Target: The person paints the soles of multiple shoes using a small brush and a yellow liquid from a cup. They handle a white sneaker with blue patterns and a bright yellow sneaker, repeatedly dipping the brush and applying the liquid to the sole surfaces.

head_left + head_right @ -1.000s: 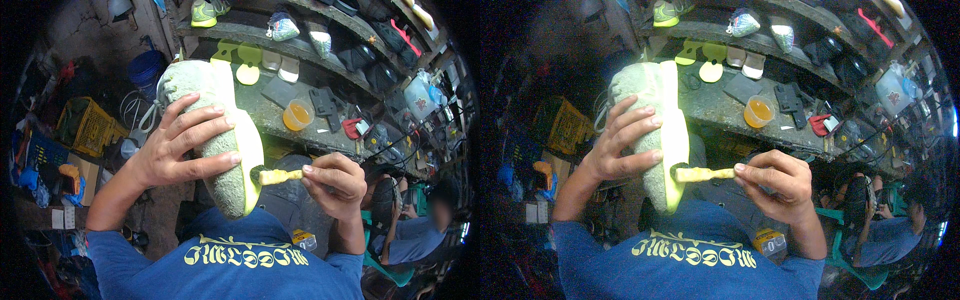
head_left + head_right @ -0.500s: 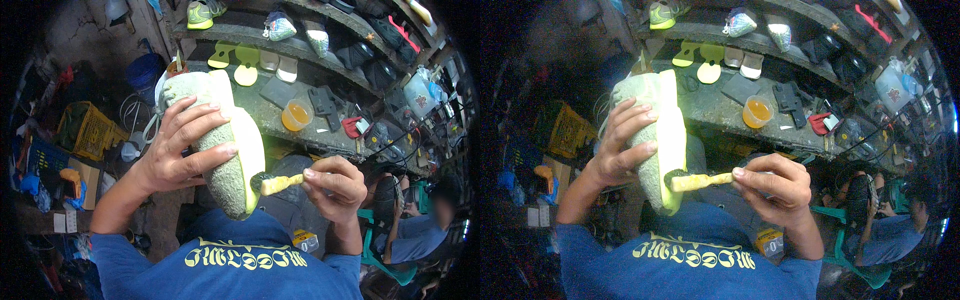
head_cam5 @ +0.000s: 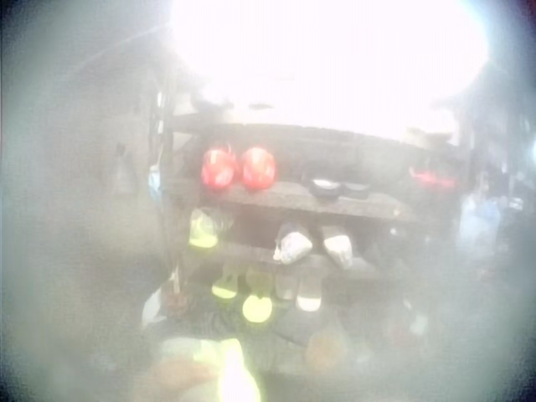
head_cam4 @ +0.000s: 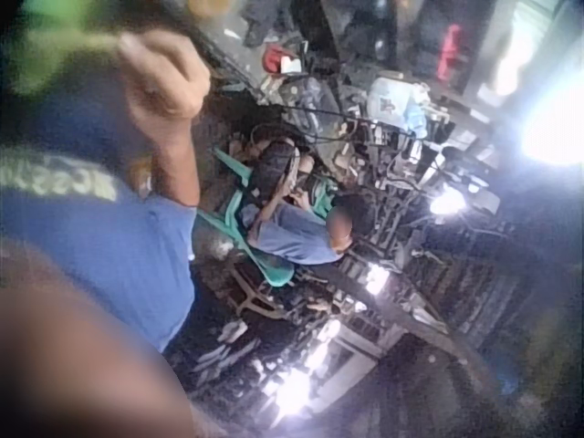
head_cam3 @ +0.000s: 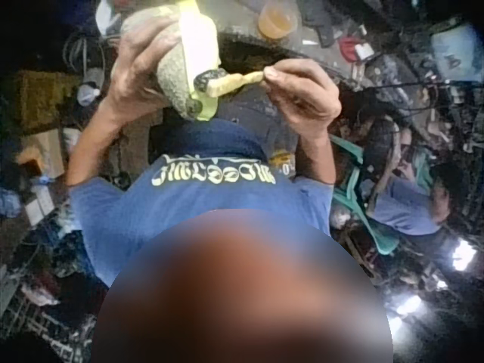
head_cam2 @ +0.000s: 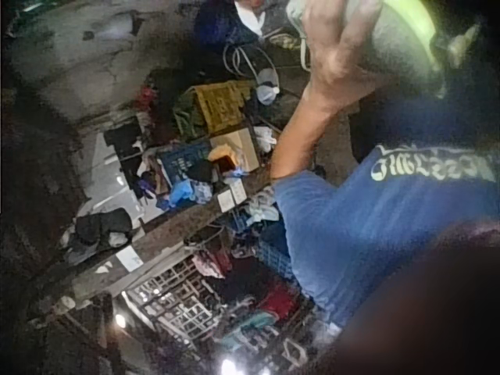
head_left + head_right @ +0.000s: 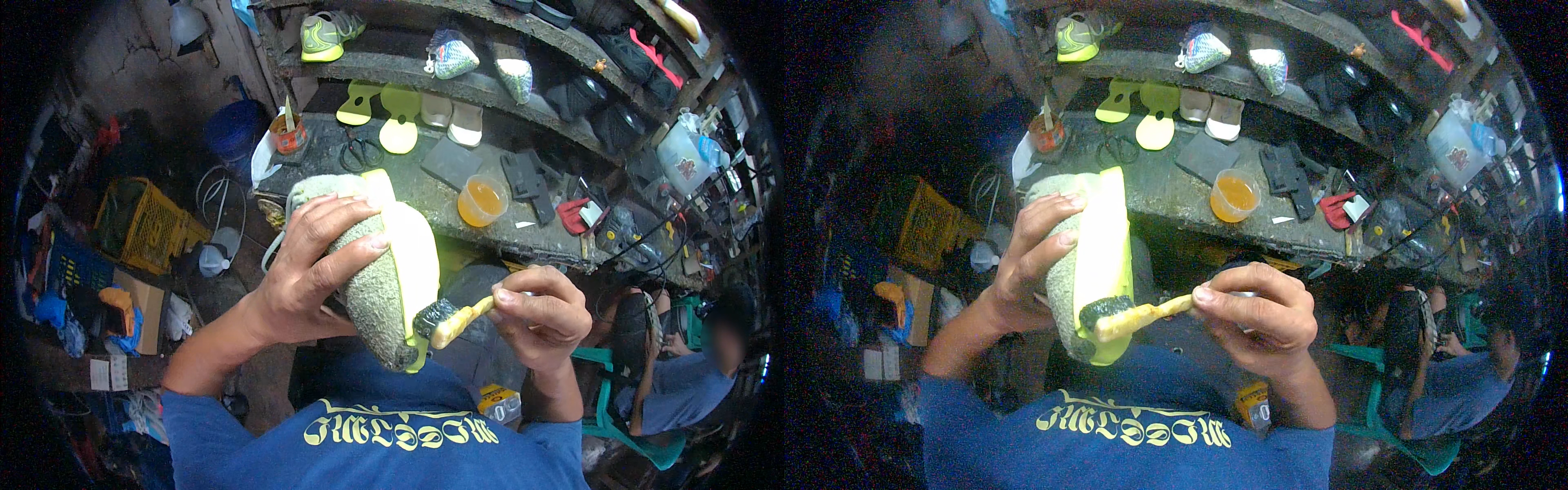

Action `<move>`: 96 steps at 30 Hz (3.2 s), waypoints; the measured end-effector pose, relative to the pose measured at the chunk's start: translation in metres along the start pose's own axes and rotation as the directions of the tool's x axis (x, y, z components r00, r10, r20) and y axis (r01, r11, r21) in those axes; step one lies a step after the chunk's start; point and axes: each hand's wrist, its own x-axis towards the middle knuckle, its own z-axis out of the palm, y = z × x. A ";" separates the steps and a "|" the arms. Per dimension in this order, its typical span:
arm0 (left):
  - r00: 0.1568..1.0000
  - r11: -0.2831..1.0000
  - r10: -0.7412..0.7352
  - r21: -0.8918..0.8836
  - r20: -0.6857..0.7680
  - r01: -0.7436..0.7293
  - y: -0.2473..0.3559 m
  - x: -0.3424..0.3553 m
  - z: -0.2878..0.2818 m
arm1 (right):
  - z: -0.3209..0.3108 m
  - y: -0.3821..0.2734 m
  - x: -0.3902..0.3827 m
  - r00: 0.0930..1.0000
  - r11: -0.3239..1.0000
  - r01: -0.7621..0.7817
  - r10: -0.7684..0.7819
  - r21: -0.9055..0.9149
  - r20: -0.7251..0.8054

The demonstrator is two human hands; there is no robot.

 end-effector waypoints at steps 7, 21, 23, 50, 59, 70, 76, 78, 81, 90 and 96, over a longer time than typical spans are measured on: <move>0.998 0.997 -0.063 -0.044 0.003 0.063 0.002 -0.004 0.007 | 0.000 0.004 -0.003 0.999 0.998 0.030 -0.031 -0.059 -0.021; 0.949 0.805 -0.289 -0.503 0.128 0.313 -0.017 -0.043 0.033 | 0.031 0.018 0.021 0.987 0.975 -0.030 -0.006 0.219 0.160; 0.919 0.744 -0.350 -0.542 0.183 0.392 -0.016 -0.052 0.035 | 0.031 0.018 0.021 0.990 0.947 -0.004 -0.042 0.322 0.138; 0.544 0.595 -0.783 -0.622 -0.303 0.509 -0.062 -0.168 0.071 | -0.043 0.149 -0.005 0.884 0.578 -0.391 0.452 -0.716 -0.118; 0.833 0.851 -0.518 -0.215 -0.191 0.480 -0.062 -0.097 0.070 | -0.040 0.191 -0.042 0.677 0.653 -0.735 0.715 -0.182 -0.172; 0.890 0.790 -0.455 -0.452 0.018 0.414 -0.044 -0.083 0.098 | 0.001 0.057 -0.009 0.714 0.617 -0.670 0.688 0.413 0.131; 0.949 0.889 -0.314 -0.363 -0.036 0.280 -0.028 -0.059 0.087 | 0.023 0.037 -0.003 0.932 0.912 -0.362 0.359 0.192 0.052; 0.961 0.926 -0.255 -0.311 -0.103 0.213 -0.023 -0.052 0.080 | 0.017 0.036 -0.003 0.956 0.953 -0.292 0.293 0.085 0.003; 0.976 0.966 -0.183 -0.205 -0.114 0.158 -0.021 -0.045 0.066 | 0.007 0.032 -0.003 0.963 0.964 -0.267 0.266 -0.012 -0.028; 0.980 0.981 -0.192 0.001 -0.042 0.192 -0.009 -0.034 0.036 | 0.000 0.024 -0.003 0.981 0.981 -0.191 0.192 -0.040 0.019; 0.984 0.979 -0.176 0.099 -0.023 0.177 -0.004 -0.030 0.022 | -0.005 0.017 -0.003 0.981 0.979 -0.184 0.188 -0.084 0.045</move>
